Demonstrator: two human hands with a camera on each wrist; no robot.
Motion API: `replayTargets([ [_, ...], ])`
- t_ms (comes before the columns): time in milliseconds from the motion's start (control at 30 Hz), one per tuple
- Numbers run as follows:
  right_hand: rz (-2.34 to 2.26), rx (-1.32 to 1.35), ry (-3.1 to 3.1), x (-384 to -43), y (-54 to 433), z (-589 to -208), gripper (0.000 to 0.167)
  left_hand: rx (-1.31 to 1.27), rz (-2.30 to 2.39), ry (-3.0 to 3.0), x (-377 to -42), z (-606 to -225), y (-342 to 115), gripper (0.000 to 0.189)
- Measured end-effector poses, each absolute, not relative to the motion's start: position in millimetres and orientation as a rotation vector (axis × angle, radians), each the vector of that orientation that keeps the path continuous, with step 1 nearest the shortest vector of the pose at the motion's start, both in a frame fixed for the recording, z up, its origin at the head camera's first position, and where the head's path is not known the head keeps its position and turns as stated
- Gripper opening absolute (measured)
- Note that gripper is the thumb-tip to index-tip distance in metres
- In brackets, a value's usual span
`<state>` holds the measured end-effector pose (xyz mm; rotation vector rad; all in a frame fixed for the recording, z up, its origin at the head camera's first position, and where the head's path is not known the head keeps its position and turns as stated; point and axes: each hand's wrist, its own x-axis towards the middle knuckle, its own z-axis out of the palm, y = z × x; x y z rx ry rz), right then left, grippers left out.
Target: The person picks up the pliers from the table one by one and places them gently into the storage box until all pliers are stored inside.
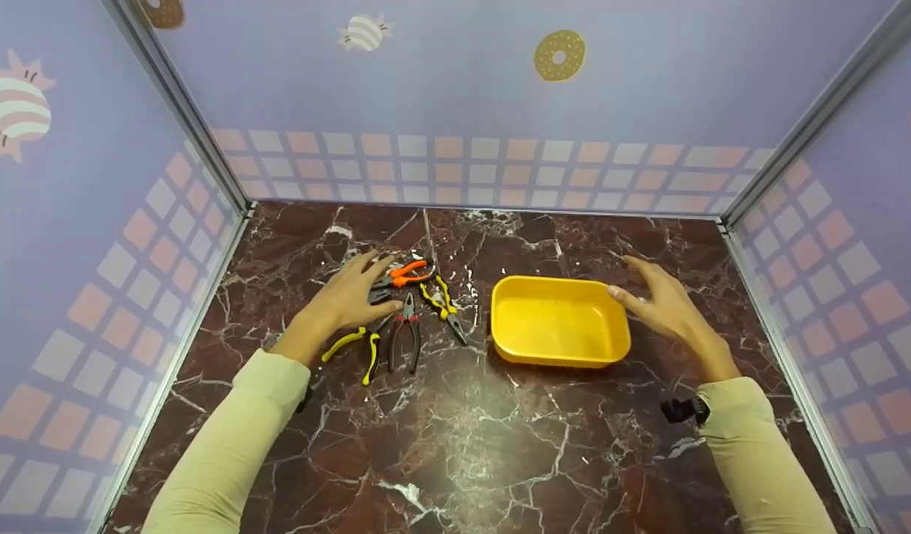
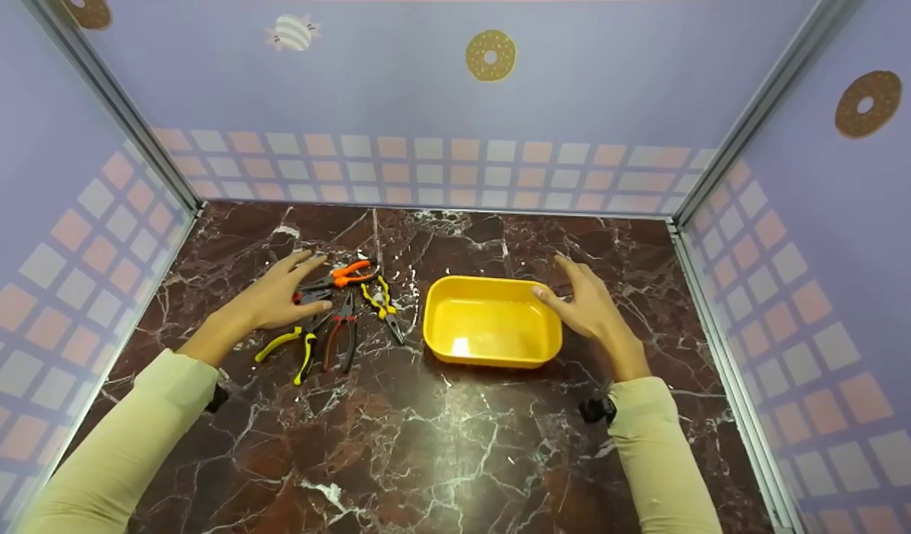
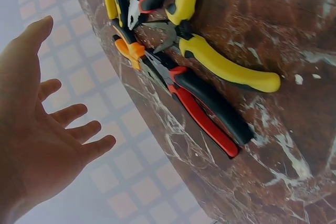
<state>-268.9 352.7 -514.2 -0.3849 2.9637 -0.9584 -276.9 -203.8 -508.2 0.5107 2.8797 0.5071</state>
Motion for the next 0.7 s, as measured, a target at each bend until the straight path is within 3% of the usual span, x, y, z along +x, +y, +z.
replayTargets([
  [700,-1.163,-0.164,2.818,-269.3,372.2,-537.7,0.081,0.489,0.559,2.812,-270.2,-515.8,-221.6,0.092],
])
